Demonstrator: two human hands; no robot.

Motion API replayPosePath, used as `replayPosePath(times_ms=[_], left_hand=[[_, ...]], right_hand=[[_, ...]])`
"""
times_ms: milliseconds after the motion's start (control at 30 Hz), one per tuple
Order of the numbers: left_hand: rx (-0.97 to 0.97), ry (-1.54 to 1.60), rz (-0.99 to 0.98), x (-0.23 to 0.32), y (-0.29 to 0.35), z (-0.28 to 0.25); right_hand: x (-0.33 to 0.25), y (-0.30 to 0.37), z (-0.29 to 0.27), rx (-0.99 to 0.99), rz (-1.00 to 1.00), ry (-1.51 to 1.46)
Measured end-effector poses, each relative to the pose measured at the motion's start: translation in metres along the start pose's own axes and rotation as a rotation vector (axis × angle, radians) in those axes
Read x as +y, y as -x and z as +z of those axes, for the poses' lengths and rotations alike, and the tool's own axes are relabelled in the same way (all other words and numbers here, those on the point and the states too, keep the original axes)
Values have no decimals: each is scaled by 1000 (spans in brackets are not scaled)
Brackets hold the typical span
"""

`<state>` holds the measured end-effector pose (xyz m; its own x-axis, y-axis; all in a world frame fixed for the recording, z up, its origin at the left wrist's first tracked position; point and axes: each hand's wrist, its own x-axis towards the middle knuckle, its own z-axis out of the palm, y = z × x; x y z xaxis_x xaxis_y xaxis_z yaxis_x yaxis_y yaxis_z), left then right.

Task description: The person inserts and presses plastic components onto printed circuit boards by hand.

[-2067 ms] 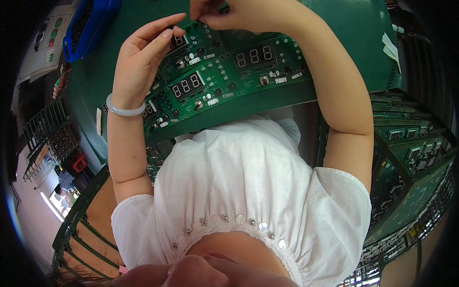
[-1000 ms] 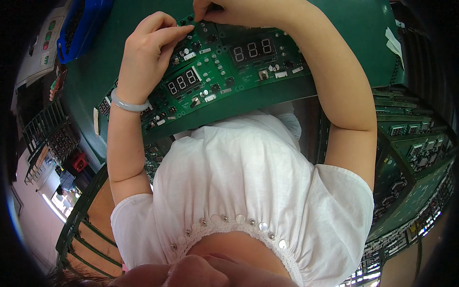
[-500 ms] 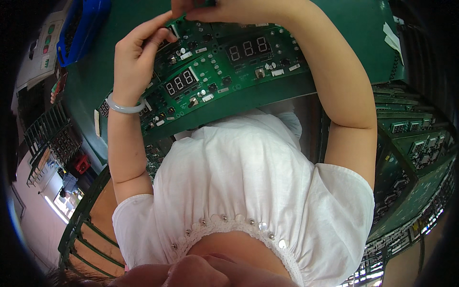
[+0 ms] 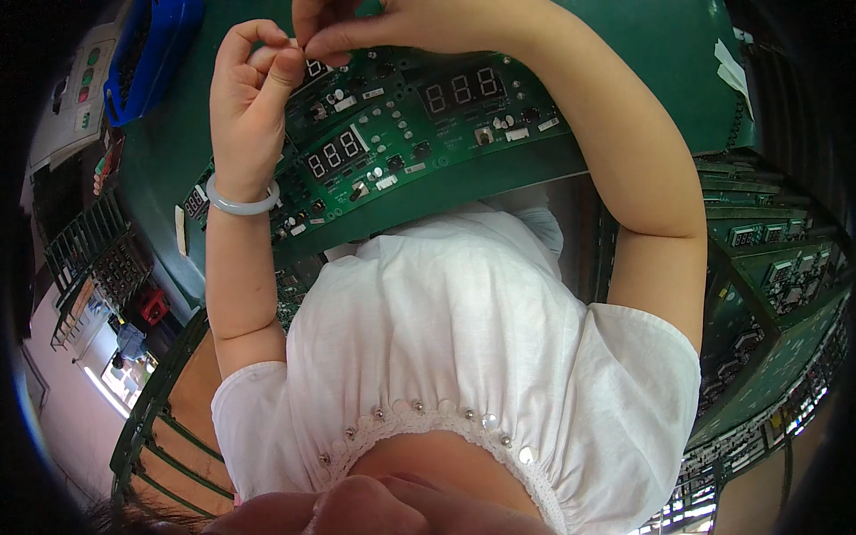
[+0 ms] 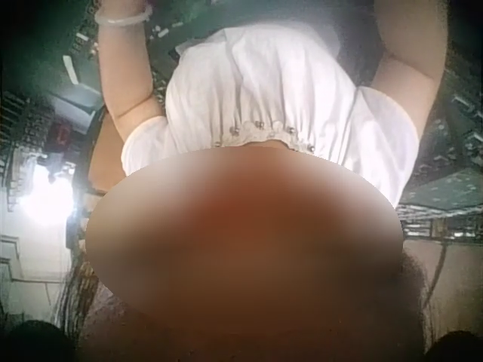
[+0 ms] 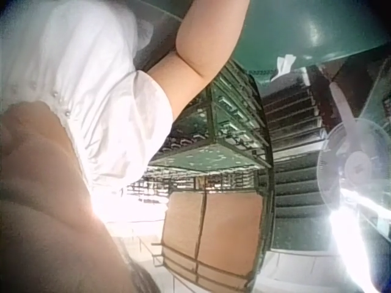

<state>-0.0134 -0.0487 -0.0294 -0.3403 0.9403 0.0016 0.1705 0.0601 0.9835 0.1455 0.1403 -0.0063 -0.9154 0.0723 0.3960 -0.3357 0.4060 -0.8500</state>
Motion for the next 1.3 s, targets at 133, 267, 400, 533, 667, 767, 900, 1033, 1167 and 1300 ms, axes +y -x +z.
replayPosePath(times_ms=[133,267,400,533,667,767,900,1033,1167,1300], left_hand=[[-16,-104,18,11,0,2],[7,-334,-38,18,4,2],[13,-378,-66,21,5,7],[13,-334,-34,21,7,8],[15,-327,-60,18,9,9],[3,-419,-44,21,7,9],[30,-575,72,25,6,13],[-31,-684,165,19,0,11],[-35,-754,294,11,-3,8],[-50,-725,233,12,-2,9]], right_hand=[[-2,2,-9,-54,42,167],[10,4,-6,-173,-49,367],[8,3,-7,-214,-16,361],[9,3,-6,-222,-39,361],[9,1,-4,-236,-30,392],[9,1,-3,-239,-25,432],[7,-1,-3,-246,-21,446],[6,2,-3,-236,-17,451],[8,3,-2,-215,-27,411],[10,4,-2,-219,-9,410]])
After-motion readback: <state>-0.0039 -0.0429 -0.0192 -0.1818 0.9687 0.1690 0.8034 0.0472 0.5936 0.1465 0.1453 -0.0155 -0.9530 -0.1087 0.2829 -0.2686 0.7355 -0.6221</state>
